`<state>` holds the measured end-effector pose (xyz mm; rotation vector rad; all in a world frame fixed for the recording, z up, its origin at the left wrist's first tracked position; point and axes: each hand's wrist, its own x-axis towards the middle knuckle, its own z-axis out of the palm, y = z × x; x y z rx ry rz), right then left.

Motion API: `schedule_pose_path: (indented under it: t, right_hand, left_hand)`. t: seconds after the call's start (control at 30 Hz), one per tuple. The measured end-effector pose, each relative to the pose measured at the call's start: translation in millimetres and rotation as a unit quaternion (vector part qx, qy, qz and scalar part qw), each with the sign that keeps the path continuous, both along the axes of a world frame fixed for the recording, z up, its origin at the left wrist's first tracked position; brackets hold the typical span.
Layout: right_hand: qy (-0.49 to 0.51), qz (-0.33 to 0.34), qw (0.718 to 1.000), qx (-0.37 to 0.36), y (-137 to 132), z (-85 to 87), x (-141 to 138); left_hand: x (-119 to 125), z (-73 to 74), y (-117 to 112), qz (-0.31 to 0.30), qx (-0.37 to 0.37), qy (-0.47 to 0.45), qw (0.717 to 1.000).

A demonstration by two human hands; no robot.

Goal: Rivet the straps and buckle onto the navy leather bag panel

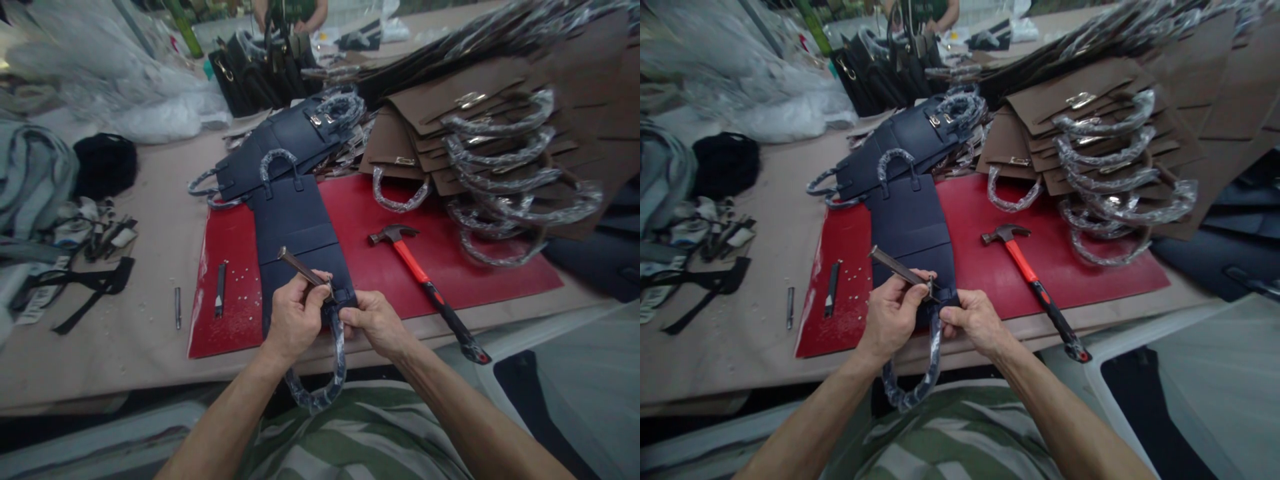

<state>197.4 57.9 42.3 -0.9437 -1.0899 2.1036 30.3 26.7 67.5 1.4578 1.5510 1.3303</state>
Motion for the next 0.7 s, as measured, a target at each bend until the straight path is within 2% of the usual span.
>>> schedule_pose_path:
  t: [0.1, 0.23, 0.37, 0.47, 0.53, 0.6, 0.67, 0.7]
  right_hand:
    - [-0.039, -0.003, 0.999, -0.014, -3.0, 3.3, -2.4]
    - [-0.128, -0.023, 0.990, -0.054, -10.9, 5.7, -6.6]
    - [-0.198, -0.010, 0.979, -0.043, -18.4, 9.4, -3.2]
    - [-0.221, 0.004, 0.975, -0.028, -22.6, 11.6, 5.0]
    - [-0.237, 0.019, 0.971, 0.001, -24.4, 11.8, 12.2]
    - [-0.263, 0.032, 0.962, 0.060, -24.0, 11.9, 21.7]
    - [-0.321, 0.007, 0.934, 0.156, -19.6, 12.7, 34.9]
    - [-0.360, -0.021, 0.908, 0.214, -15.6, 13.4, 43.3]
  left_hand:
    - [1.8, -4.6, 1.1, 0.003, 0.009, 0.028, 1.000]
    - [4.8, -20.1, 2.1, -0.008, 0.031, 0.080, 0.996]
    - [6.3, -36.2, 0.9, -0.015, 0.064, 0.135, 0.989]
    - [6.6, -43.0, -0.8, -0.040, 0.098, 0.171, 0.980]
    - [6.8, -45.5, -1.8, -0.061, 0.117, 0.185, 0.974]
    - [6.8, -47.3, -2.5, -0.069, 0.125, 0.194, 0.971]
    - [6.6, -48.9, -2.5, -0.066, 0.128, 0.197, 0.970]
    - [6.5, -49.4, -2.3, -0.064, 0.131, 0.198, 0.969]
